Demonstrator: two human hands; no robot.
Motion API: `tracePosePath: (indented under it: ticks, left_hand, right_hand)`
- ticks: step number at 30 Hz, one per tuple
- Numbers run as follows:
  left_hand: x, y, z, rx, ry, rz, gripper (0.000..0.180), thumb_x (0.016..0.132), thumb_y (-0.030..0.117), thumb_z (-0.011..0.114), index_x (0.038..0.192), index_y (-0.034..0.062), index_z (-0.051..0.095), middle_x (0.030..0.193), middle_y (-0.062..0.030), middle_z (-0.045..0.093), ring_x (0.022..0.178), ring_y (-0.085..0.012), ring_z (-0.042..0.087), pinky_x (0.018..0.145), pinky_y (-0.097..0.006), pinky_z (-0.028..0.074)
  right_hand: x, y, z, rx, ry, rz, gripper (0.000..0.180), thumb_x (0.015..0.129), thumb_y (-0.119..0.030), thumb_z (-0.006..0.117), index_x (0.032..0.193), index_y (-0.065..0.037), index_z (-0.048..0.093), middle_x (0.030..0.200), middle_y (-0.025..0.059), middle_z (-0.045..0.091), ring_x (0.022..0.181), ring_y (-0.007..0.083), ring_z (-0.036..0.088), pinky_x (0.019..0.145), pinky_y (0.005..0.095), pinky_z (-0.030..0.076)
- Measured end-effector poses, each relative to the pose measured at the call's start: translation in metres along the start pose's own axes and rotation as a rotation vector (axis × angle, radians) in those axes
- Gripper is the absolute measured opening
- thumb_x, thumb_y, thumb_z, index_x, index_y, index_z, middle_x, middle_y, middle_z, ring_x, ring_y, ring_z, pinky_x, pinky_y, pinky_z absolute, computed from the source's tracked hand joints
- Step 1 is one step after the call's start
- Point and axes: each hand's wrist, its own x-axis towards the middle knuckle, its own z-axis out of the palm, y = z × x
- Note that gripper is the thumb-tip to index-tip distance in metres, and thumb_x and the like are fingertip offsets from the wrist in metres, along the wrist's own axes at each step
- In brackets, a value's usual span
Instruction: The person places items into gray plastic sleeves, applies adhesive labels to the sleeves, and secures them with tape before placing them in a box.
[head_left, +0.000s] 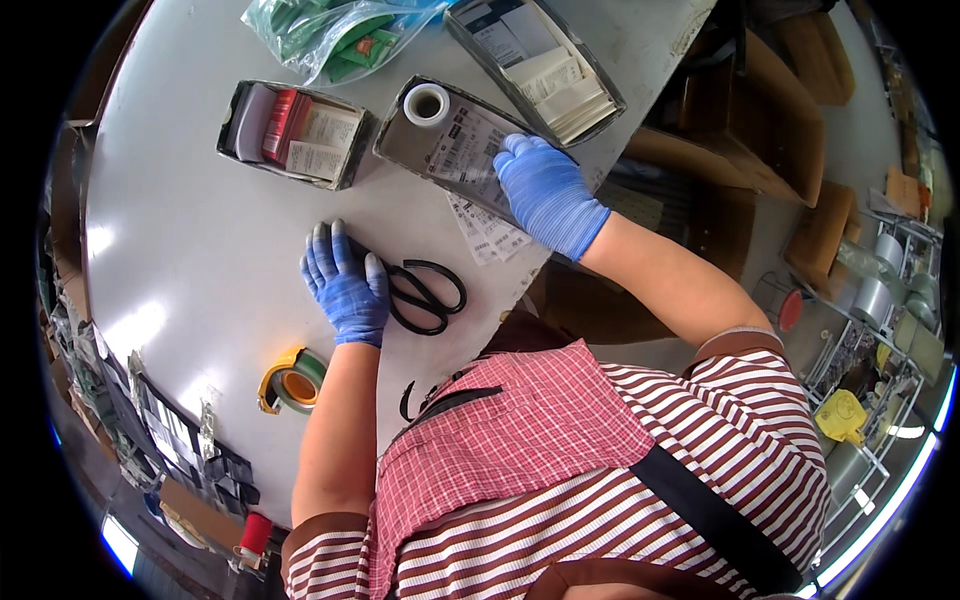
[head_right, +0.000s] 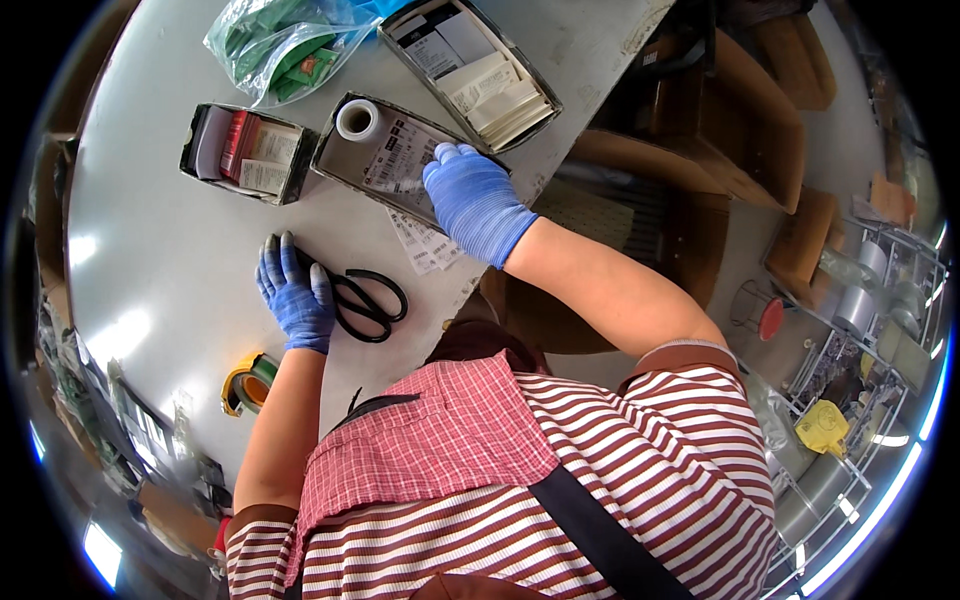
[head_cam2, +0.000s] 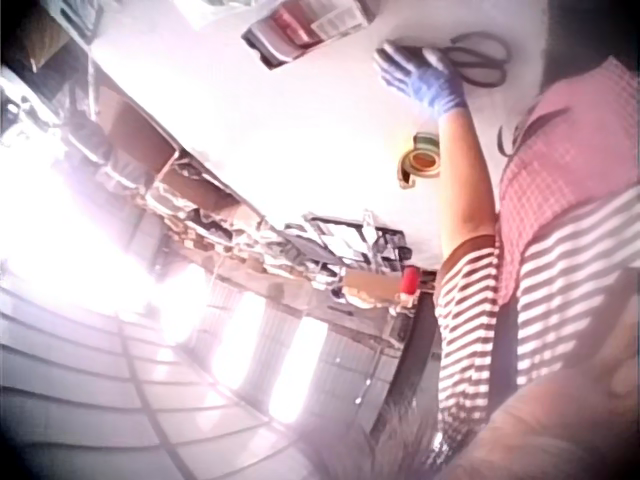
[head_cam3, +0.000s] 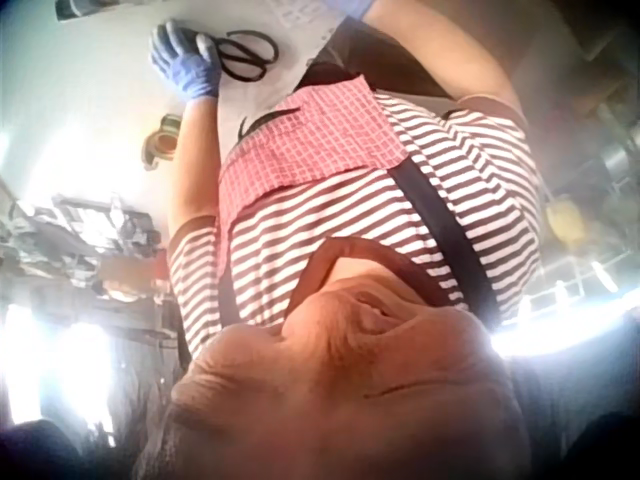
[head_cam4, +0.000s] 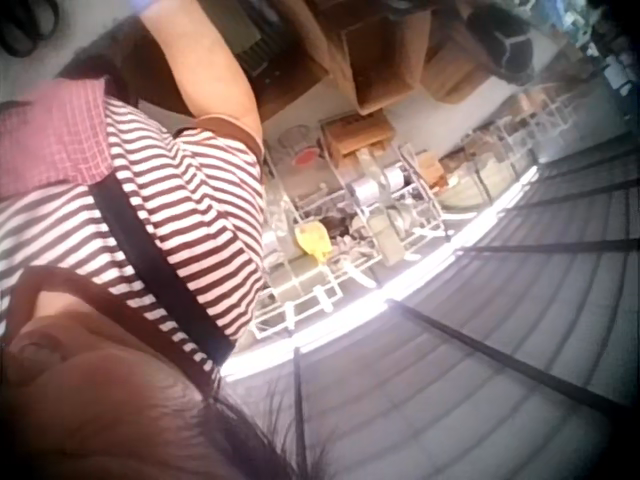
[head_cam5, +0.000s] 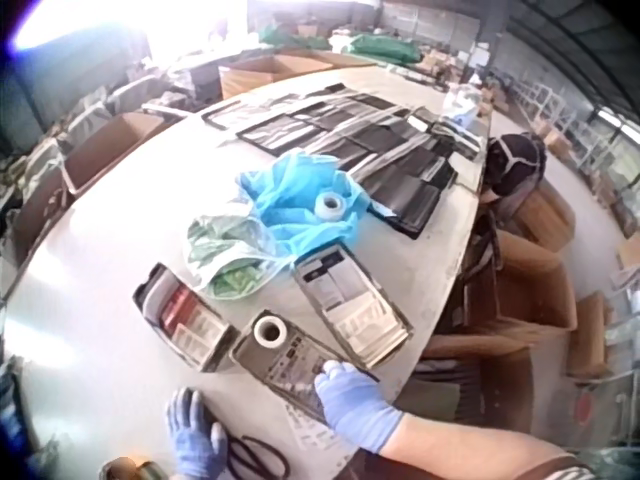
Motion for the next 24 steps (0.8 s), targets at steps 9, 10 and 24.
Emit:
tracePosePath:
  ticks: [9, 10, 24]
  left_hand:
    - [0.0, -0.001, 0.0, 0.017, 0.01, 0.004, 0.062, 0.085, 0.029, 0.054, 0.142, 0.009, 0.041, 0.146, -0.018, 0.039, 0.138, -0.0366, 0.03, 0.115, -0.049, 0.019]
    - [-0.001, -0.001, 0.0, 0.019, 0.01, 0.009, 0.062, 0.085, 0.029, 0.054, 0.142, 0.009, 0.041, 0.146, -0.018, 0.039, 0.138, -0.0366, 0.03, 0.115, -0.049, 0.019]
    - [0.001, -0.001, 0.004, 0.026, 0.022, 0.026, 0.065, 0.082, 0.029, 0.056, 0.141, 0.0084, 0.041, 0.145, -0.0191, 0.039, 0.138, -0.0365, 0.031, 0.115, -0.05, 0.018]
  right_hand:
    - [-0.032, 0.017, -0.066, 0.315, 0.201, 0.082, 0.02, 0.088, -0.019, 0.059, 0.091, -0.001, 0.065, 0.092, 0.0182, 0.064, 0.09, 0.0348, 0.061, 0.08, 0.0433, 0.05]
    - [-0.034, 0.019, -0.069, 0.346, 0.17, 0.134, 0.021, 0.089, -0.02, 0.059, 0.092, 0.0, 0.066, 0.093, 0.0186, 0.064, 0.09, 0.0348, 0.061, 0.08, 0.0437, 0.05]
    - [-0.022, 0.004, -0.045, 0.127, 0.024, 0.096, 0.017, 0.087, -0.021, 0.061, 0.088, -0.004, 0.065, 0.09, 0.0136, 0.064, 0.091, 0.0301, 0.064, 0.082, 0.0398, 0.052]
